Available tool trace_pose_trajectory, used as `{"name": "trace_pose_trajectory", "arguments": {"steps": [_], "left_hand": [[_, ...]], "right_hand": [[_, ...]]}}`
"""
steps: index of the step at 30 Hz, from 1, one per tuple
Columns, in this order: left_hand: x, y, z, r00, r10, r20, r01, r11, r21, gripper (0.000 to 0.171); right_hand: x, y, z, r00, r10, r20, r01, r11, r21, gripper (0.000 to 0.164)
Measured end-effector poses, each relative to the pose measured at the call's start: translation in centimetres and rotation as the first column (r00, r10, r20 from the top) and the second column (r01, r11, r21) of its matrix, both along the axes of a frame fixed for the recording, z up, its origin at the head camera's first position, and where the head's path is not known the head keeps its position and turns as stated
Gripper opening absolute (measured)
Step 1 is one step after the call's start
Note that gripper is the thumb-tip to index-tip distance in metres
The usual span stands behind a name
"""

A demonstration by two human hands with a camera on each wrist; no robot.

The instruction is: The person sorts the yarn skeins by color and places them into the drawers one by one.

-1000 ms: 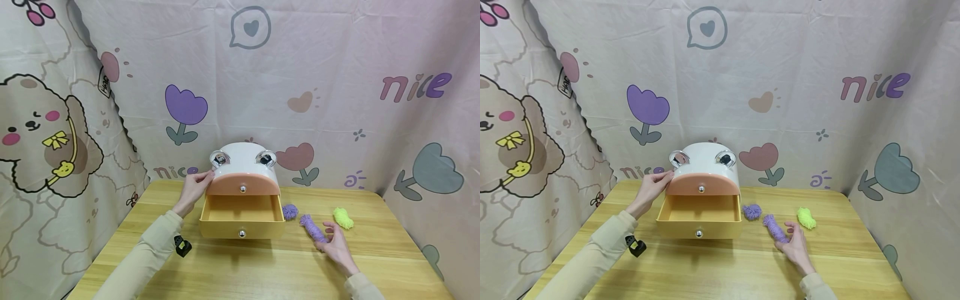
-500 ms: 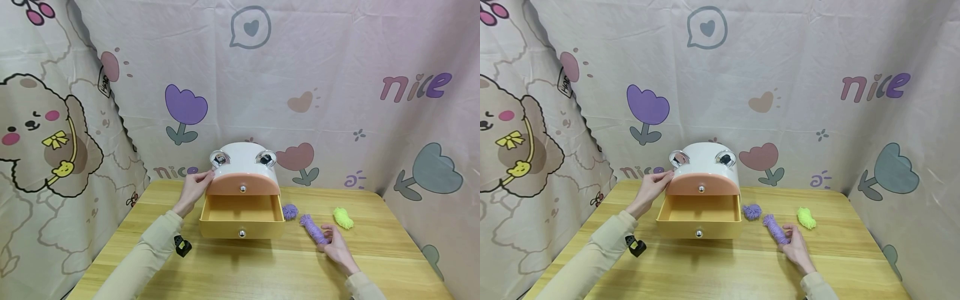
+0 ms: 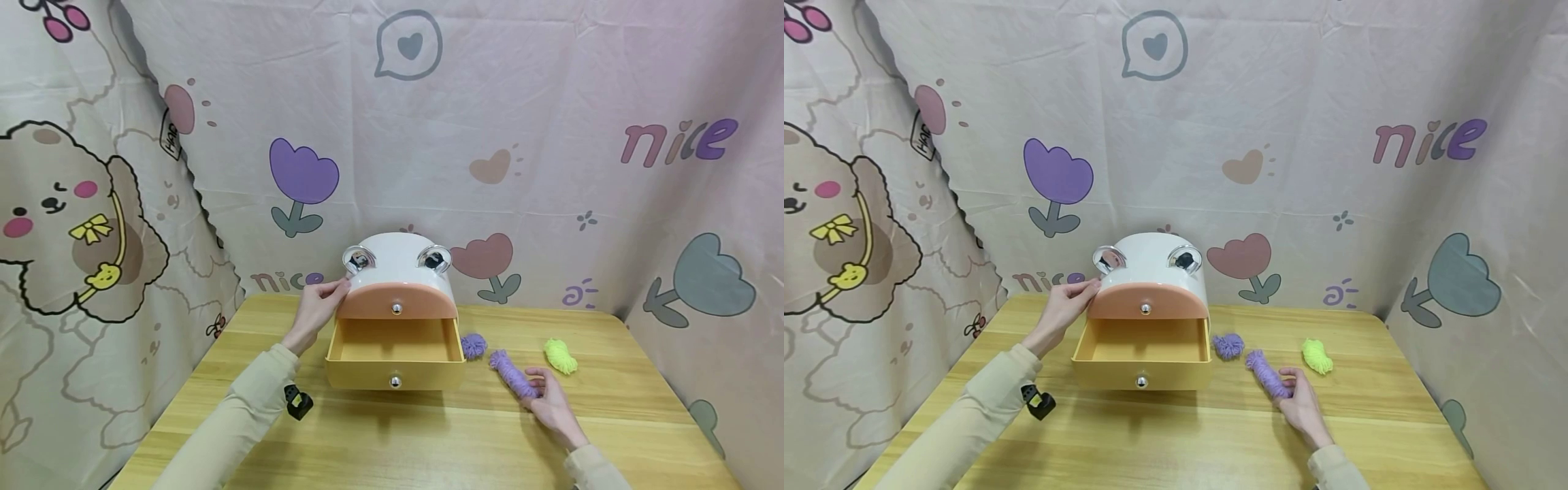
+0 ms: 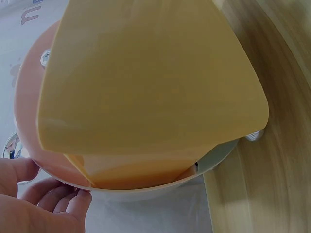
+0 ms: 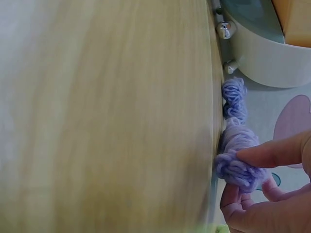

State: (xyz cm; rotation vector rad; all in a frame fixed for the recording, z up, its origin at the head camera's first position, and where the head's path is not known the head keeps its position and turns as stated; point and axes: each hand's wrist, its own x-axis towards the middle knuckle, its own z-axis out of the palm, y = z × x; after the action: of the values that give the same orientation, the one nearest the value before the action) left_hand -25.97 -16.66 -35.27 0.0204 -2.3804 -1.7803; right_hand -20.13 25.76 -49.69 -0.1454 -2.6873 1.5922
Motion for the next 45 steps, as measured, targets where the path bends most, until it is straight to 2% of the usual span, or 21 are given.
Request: {"name": "trace_pose_trajectory", "arguments": {"steps": [7, 13, 20, 25, 28, 30, 34, 37, 40, 45], "left_hand": [[0.1, 0.0, 0.1, 1.0, -0.005, 0.001, 0.005, 1.0, 0.005, 0.041], [0.1, 0.0, 0.1, 1.0, 0.0, 0.001, 0.0, 1.0, -0.005, 0.042], [0.0, 0.0, 0.0, 1.0, -0.001, 0.0, 0.001, 1.0, -0.009, 0.041], [0.1, 0.0, 0.0, 1.0, -0.003, -0.002, 0.003, 1.0, -0.013, 0.041], [0.1, 0.0, 0.0, 1.0, -0.003, -0.002, 0.003, 1.0, -0.014, 0.041], [0.0, 0.0, 0.0, 1.0, -0.003, 0.001, 0.003, 1.0, -0.012, 0.041], [0.0, 0.0, 0.0, 1.0, -0.002, 0.005, 0.002, 1.0, -0.012, 0.041], [0.0, 0.0, 0.0, 1.0, -0.002, 0.007, 0.002, 1.0, -0.016, 0.041], [0.1, 0.0, 0.0, 1.0, -0.001, 0.009, 0.002, 1.0, -0.016, 0.041], [0.1, 0.0, 0.0, 1.0, 0.0, 0.012, 0.001, 1.0, -0.014, 0.042]], "right_hand": [[0.1, -0.1, 0.4, 0.998, -0.052, -0.029, 0.052, 0.999, 0.009, 0.06], [0.2, -0.2, 0.7, 0.988, -0.128, -0.081, 0.129, 0.992, -0.004, 0.044], [0.3, -0.1, 1.1, 0.958, -0.234, -0.164, 0.219, 0.97, -0.107, 0.033], [0.2, -0.1, 1.5, 0.92, -0.322, -0.225, 0.285, 0.941, -0.184, 0.029], [0.2, 0.0, 1.7, 0.896, -0.374, -0.241, 0.309, 0.912, -0.269, 0.028], [0.1, 0.0, 2.0, 0.886, -0.402, -0.231, 0.309, 0.884, -0.351, 0.025], [0.2, 0.0, 2.8, 0.874, -0.439, -0.208, 0.292, 0.816, -0.498, 0.019], [0.5, -0.1, 3.6, 0.87, -0.443, -0.215, 0.254, 0.777, -0.575, 0.02], [0.7, -0.3, 4.5, 0.873, -0.421, -0.246, 0.166, 0.731, -0.662, 0.023], [0.8, -0.6, 5.7, 0.887, -0.318, -0.336, -0.067, 0.63, -0.773, 0.032]]}}
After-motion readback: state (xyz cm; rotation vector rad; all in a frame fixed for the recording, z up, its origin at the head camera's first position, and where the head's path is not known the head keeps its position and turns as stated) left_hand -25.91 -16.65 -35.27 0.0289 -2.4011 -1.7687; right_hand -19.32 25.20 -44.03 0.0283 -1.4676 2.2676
